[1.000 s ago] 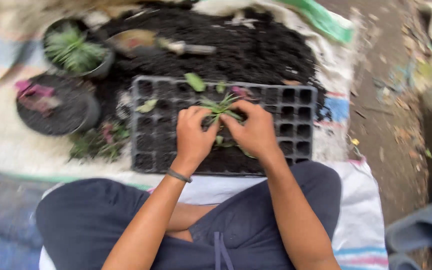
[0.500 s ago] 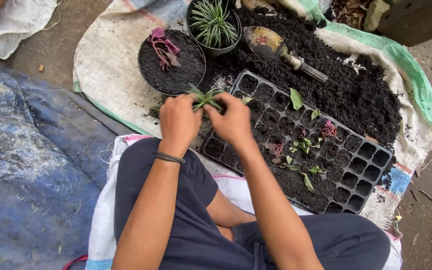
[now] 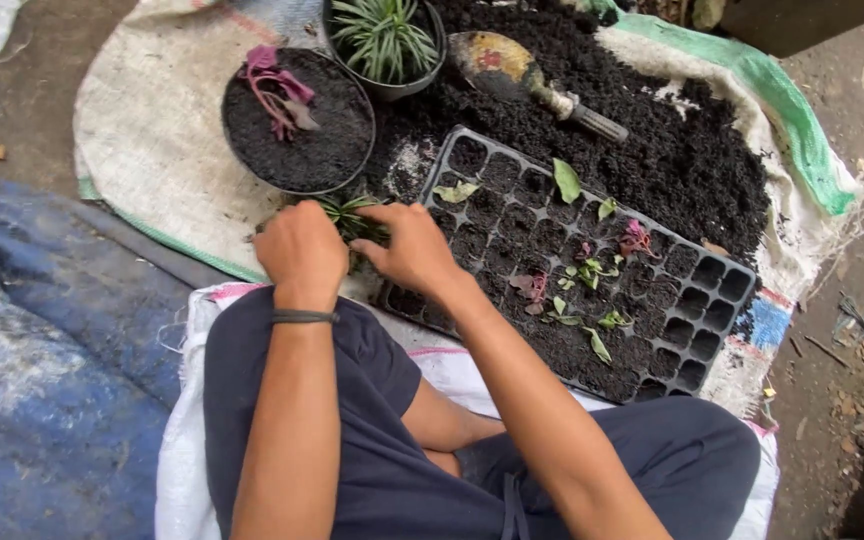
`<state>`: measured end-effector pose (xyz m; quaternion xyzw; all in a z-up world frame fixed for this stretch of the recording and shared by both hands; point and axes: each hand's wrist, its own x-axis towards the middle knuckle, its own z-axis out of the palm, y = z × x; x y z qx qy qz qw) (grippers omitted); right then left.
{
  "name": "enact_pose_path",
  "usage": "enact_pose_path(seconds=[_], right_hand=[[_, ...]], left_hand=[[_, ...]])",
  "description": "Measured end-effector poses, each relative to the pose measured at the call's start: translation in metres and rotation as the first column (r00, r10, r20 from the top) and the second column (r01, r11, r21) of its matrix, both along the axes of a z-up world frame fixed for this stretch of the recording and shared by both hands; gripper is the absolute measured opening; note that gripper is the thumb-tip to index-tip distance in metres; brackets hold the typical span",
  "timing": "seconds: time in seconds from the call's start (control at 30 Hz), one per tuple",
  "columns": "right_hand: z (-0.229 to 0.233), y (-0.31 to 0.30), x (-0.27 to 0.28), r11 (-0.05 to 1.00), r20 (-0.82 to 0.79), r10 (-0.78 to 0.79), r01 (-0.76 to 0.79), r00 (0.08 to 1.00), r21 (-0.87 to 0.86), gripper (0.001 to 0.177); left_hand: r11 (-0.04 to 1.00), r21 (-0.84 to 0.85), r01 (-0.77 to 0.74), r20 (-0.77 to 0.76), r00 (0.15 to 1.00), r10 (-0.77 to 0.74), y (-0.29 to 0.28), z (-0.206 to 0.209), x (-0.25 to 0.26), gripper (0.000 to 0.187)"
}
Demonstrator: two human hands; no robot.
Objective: The person sits on a tarp and plants small seedlings into a multi-cell seedling tray filled with soil. They use a small trowel to scoop soil and cover the seedlings' roots, then tap the tray to settle the soil.
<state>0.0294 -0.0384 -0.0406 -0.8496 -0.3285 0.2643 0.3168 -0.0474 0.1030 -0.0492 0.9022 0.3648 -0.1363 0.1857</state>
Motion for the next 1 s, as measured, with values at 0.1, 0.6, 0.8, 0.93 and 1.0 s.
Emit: enact_pose_path(seconds=[0.1, 0.6, 0.8, 0.93, 1.0], right_hand=[[0.054, -0.056, 0.013, 0.998, 0.134, -0.05, 0.043, 0.99, 0.053, 0.04], [0.014, -0.257, 0.013, 0.861, 0.189, -0.423, 0.458, 0.886, -0.22, 0.022], [0.043, -0.233, 0.012, 0.899, -0.023, -0.396, 0.382, 0.918, -0.213, 0.022], [0.018, -0.228, 0.016, 0.907, -0.01, -0.369, 0.358, 0.929, -0.221, 0.02], [0.015, -0.227, 0.017, 0.913, -0.027, -0.366, 0.354, 0.93, -0.202, 0.02]], left_hand=[[0.993, 0.112, 0.033, 0.148, 0.988, -0.049, -0.015, 0.053, -0.005, 0.034], [0.725, -0.046, 0.687, 0.502, 0.644, -0.578, -0.187, -0.001, 0.036, 0.018], [0.609, 0.025, 0.793, 0.422, 0.543, -0.726, -0.195, -0.01, 0.036, 0.023], [0.604, 0.034, 0.796, 0.43, 0.534, -0.728, -0.192, -0.017, 0.034, 0.02], [0.622, 0.055, 0.781, 0.467, 0.531, -0.708, -0.192, -0.018, 0.035, 0.023]])
